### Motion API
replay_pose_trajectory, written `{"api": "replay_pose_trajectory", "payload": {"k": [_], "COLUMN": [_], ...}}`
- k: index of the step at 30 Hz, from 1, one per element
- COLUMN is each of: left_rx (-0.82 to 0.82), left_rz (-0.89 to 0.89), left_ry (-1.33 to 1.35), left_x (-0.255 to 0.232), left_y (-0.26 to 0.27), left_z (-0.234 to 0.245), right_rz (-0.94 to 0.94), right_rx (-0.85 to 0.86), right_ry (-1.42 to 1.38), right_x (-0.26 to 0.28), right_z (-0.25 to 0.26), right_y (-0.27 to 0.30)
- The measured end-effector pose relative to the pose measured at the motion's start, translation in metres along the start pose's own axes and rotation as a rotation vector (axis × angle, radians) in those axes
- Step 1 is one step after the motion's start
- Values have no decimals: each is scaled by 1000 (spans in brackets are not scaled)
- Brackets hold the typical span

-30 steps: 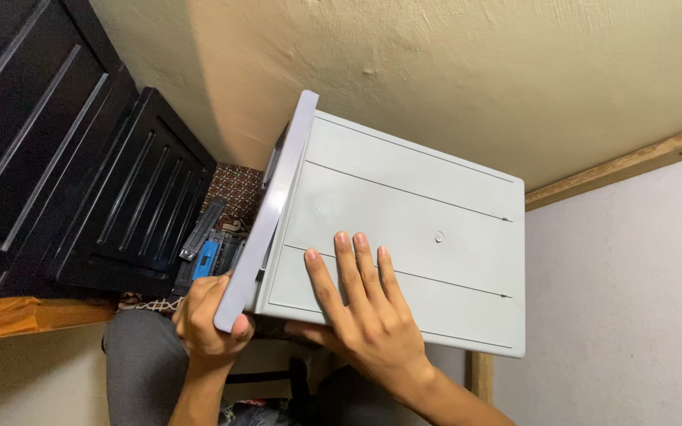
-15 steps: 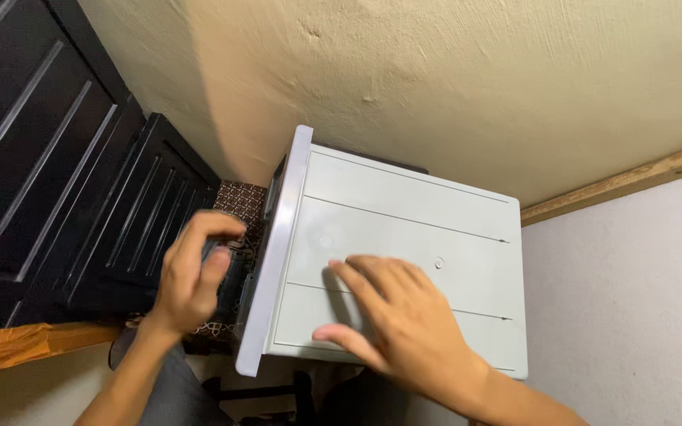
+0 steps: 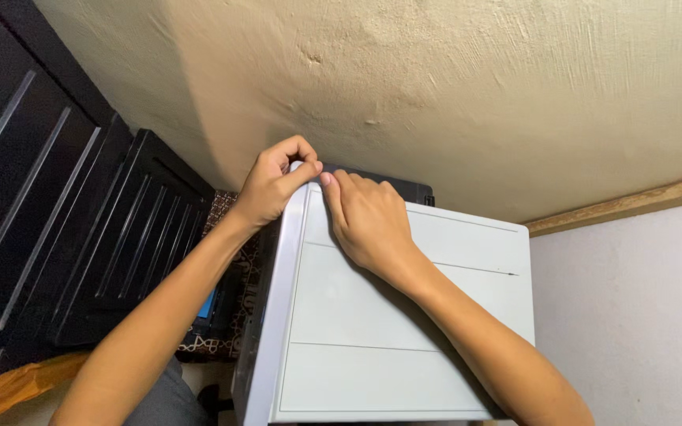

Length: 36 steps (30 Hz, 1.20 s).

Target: The person sits on the floor and takes apart a plastic storage drawer unit. They detach the gray front panel from the drawer box, remove a blue latch piece and black side rails, then reattach the front panel and latch and begin fitting the black rails back onto the drawer.

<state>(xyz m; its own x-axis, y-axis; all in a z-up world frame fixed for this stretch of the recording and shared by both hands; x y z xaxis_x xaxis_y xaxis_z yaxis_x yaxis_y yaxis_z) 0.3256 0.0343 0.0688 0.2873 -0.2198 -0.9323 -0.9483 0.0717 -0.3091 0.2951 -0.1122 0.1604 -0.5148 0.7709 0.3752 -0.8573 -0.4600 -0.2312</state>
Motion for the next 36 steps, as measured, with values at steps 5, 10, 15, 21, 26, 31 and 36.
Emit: {"api": "replay_pose_trajectory", "payload": {"k": [5, 10, 15, 21, 26, 31, 36], "left_rx": [121, 156, 191, 239, 139, 17, -216], "left_rz": [-36, 139, 99, 45, 165, 144, 391], "left_ry": [-152, -99, -144, -336, 66, 87, -222], "left_x": [-2, -4, -15, -15, -9, -8, 9], "left_y": [-11, -12, -14, -16, -2, 21, 113], "left_z": [6, 8, 4, 6, 10, 33, 53], "right_rz": [-8, -75, -77, -82, -79, -77, 32], "right_rx": [20, 79, 47, 16, 27, 36, -107], "right_ry": [31, -4, -17, 3, -19, 1, -57], "right_x": [2, -1, -3, -4, -1, 5, 19], "right_z": [-1, -2, 0, -4, -3, -1, 8], "right_y": [-4, -6, -5, -5, -2, -1, 5]}}
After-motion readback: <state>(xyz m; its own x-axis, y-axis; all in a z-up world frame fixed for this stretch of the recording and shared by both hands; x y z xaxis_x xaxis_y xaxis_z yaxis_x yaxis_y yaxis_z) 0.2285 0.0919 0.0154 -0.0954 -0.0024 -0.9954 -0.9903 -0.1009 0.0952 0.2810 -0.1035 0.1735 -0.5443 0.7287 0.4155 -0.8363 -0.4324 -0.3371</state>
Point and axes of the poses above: each hand's wrist, its own y-axis away from the middle knuckle, its own z-axis out of the back of the hand, x = y × z, the point moved 5 cm from there along -y, towards the middle knuckle, and after that the axes turned 9 degrees about -z, right-handed, at the moved point
